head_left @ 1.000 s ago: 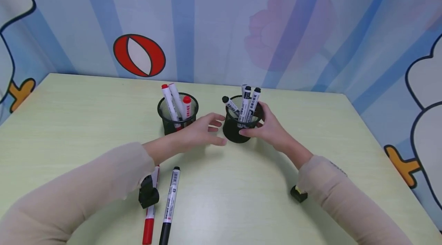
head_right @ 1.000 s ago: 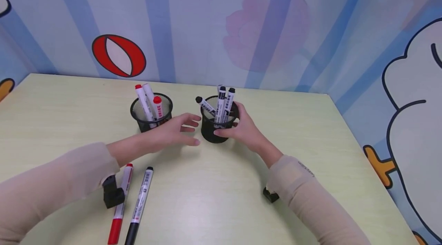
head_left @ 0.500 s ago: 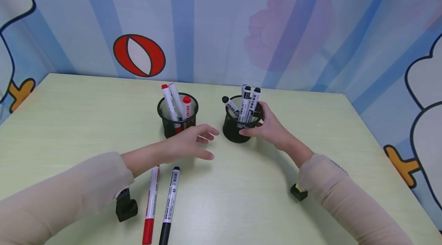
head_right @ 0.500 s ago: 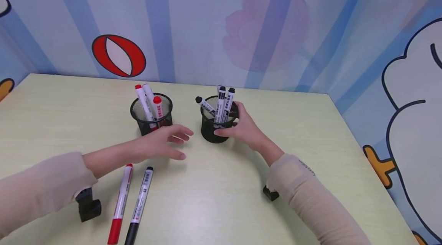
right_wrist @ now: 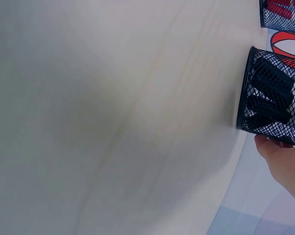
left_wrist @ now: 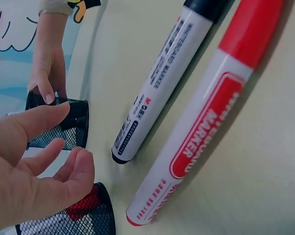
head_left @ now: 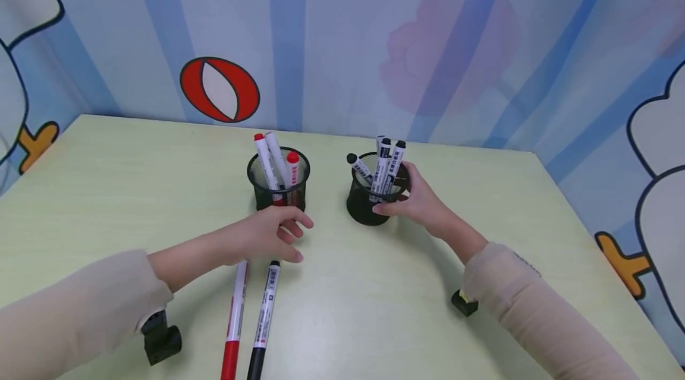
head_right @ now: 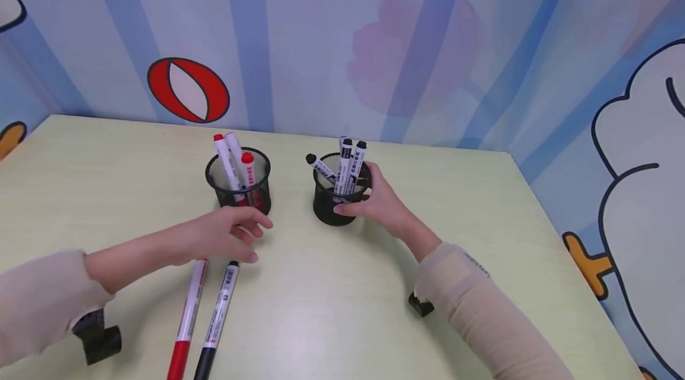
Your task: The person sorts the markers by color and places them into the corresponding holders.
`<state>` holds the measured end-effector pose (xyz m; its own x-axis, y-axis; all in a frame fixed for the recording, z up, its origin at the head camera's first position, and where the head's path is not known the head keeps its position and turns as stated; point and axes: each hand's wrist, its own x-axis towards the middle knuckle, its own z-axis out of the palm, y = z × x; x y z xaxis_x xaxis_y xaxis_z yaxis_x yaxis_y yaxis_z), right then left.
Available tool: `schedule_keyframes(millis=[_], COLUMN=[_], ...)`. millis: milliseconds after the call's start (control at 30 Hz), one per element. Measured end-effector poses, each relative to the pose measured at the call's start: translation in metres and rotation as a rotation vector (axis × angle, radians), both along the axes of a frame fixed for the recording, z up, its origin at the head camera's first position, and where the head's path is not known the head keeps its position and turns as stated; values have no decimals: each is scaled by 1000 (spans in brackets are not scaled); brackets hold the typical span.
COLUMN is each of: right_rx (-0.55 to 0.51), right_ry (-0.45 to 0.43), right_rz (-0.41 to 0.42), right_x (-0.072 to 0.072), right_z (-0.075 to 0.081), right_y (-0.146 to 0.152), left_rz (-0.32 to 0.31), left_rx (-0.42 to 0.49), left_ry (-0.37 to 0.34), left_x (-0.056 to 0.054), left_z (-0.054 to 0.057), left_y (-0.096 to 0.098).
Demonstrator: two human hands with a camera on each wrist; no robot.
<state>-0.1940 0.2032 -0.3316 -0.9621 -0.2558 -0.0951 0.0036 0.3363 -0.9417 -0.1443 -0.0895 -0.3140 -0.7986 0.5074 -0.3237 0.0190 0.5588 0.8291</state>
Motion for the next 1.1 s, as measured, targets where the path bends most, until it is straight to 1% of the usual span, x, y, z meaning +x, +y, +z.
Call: schedule_keyframes(millis=[67,133,200,267,333,433,567,667,767,900,1100], right_rx=[6,11,11,9,14,24,24,12,-3,-9,3], right_ry=[-2,-2,5,6,-1,-3,8,15,9,0,-1], right_rz=[0,3,3,0,-2,0,6,4,-7,-9,0], right_x=[1,1,0,0,0,0,1,1,2,4,4], right_z=[1,2,3,3,3,0,-1,2,5,5,4], right_y=[0,1,1,1,1,1,3,4,5,3,2], left_rz=[-3,2,7,4,-3,-12,-7,10,30,43,36], left_rx=[-16,-40,-84,-139,-200,-242,-266,-294,-323,-327,-335], left_ry=[-20,-19,15,67,118,155,159,170,165,150,132], left_x=[6,12,17,20,23,26,28,30,33,36,40], left_z=[4,8,11,11,9,6,5,7,9,8,4], left_y=[-2,-5,-7,-9,-12,-15,-15,-12,-10,-12,-13])
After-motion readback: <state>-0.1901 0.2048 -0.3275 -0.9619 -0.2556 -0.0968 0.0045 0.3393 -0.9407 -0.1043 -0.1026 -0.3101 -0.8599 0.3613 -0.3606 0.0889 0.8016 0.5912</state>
